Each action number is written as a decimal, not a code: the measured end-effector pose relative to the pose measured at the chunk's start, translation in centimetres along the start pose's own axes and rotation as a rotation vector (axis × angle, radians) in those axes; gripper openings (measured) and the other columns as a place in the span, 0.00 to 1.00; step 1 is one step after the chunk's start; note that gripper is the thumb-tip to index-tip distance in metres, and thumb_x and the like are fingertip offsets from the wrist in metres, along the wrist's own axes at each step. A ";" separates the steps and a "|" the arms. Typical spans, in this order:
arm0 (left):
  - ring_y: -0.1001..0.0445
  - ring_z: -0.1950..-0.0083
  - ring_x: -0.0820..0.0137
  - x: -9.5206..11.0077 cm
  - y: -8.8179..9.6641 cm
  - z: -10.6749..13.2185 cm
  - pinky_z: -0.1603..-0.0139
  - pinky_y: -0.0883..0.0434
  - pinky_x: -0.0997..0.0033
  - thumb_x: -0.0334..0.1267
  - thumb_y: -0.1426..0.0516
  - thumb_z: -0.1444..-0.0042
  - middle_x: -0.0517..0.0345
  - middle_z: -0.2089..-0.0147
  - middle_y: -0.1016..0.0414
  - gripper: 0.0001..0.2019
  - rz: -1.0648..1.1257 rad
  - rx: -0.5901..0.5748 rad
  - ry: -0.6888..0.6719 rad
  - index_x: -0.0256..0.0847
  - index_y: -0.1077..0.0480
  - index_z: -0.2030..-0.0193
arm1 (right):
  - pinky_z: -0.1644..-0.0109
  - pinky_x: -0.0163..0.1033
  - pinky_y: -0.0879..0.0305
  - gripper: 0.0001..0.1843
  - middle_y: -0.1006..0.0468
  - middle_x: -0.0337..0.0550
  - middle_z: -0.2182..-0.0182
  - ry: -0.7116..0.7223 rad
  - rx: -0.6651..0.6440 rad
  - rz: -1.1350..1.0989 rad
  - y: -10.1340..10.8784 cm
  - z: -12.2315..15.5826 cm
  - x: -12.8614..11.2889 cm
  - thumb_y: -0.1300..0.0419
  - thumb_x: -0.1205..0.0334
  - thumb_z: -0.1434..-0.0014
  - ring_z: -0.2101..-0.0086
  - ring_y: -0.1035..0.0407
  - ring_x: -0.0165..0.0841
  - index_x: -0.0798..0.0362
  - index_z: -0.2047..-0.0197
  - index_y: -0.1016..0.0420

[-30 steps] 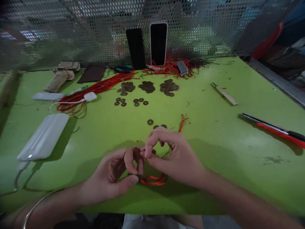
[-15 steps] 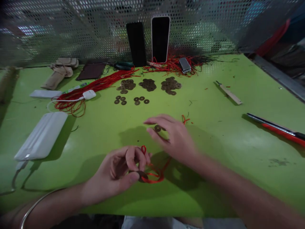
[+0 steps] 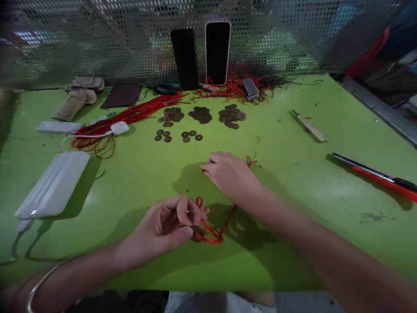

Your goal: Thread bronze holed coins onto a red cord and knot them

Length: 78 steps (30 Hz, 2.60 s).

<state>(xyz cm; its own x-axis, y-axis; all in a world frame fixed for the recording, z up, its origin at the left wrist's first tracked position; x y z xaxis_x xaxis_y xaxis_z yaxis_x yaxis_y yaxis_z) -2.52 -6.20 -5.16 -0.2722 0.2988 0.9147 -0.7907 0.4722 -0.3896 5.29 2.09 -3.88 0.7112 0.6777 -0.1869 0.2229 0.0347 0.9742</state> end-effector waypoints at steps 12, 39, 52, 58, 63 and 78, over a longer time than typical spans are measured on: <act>0.29 0.54 0.71 -0.4 0.6 0.1 0.46 0.33 0.63 0.31 0.41 0.47 0.58 0.63 0.31 0.09 0.003 0.018 0.051 0.38 0.39 0.72 | 0.73 0.39 0.31 0.10 0.20 0.45 0.69 -0.012 0.114 -0.086 0.5 0.1 1.1 0.45 0.69 0.42 0.74 0.27 0.33 0.55 0.61 0.23; 0.31 0.68 0.80 0.6 2.1 -0.8 0.66 0.34 0.80 0.33 0.37 0.50 0.62 0.68 0.29 0.11 0.280 0.154 0.090 0.36 0.37 0.75 | 0.56 0.35 0.26 0.10 0.24 0.41 0.62 -0.081 0.083 -1.076 2.4 2.3 -1.3 0.40 0.70 0.46 0.63 0.26 0.29 0.50 0.60 0.24; 0.30 0.66 0.77 -0.1 2.2 -0.5 0.72 0.39 0.81 0.35 0.37 0.51 0.60 0.66 0.28 0.11 0.348 0.136 0.152 0.37 0.36 0.74 | 0.59 0.32 0.26 0.09 0.22 0.40 0.63 -0.070 0.077 -1.110 2.7 2.1 -1.1 0.38 0.68 0.46 0.64 0.26 0.27 0.49 0.61 0.21; 0.31 0.67 0.77 -0.2 2.1 -0.4 0.69 0.39 0.78 0.36 0.35 0.54 0.60 0.67 0.29 0.13 0.317 0.144 0.197 0.37 0.37 0.75 | 0.62 0.31 0.27 0.08 0.22 0.39 0.66 -0.035 0.127 -1.047 3.1 2.2 -1.1 0.37 0.69 0.47 0.66 0.26 0.26 0.49 0.64 0.21; 0.30 0.66 0.76 0.1 1.8 -0.5 0.66 0.35 0.77 0.36 0.36 0.52 0.61 0.69 0.29 0.13 0.250 0.129 0.180 0.37 0.39 0.74 | 0.62 0.31 0.28 0.07 0.23 0.39 0.67 -0.061 0.113 -1.063 2.8 2.3 -1.3 0.38 0.72 0.48 0.66 0.27 0.27 0.52 0.66 0.23; 0.32 0.63 0.77 0.9 1.7 -0.2 0.63 0.33 0.78 0.28 0.42 0.46 0.60 0.64 0.32 0.08 -0.120 0.103 0.008 0.36 0.38 0.71 | 0.60 0.35 0.27 0.07 0.22 0.39 0.68 -0.270 0.081 -1.213 0.9 2.8 -1.6 0.38 0.71 0.51 0.67 0.27 0.28 0.53 0.66 0.25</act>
<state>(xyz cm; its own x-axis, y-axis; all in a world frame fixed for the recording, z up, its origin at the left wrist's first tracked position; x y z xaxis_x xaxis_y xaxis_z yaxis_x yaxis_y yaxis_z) -3.99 -4.99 -5.02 -0.1682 0.2522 0.9529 -0.8696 0.4172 -0.2639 6.23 -0.98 -3.06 0.1293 0.0670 -0.9893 0.8649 0.4805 0.1456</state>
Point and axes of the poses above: each hand's wrist, its own z-axis away from the middle knuckle, its own y-axis out of the back of the hand, x = y × z, the point moved 8 cm from there along -z, towards the middle knuckle
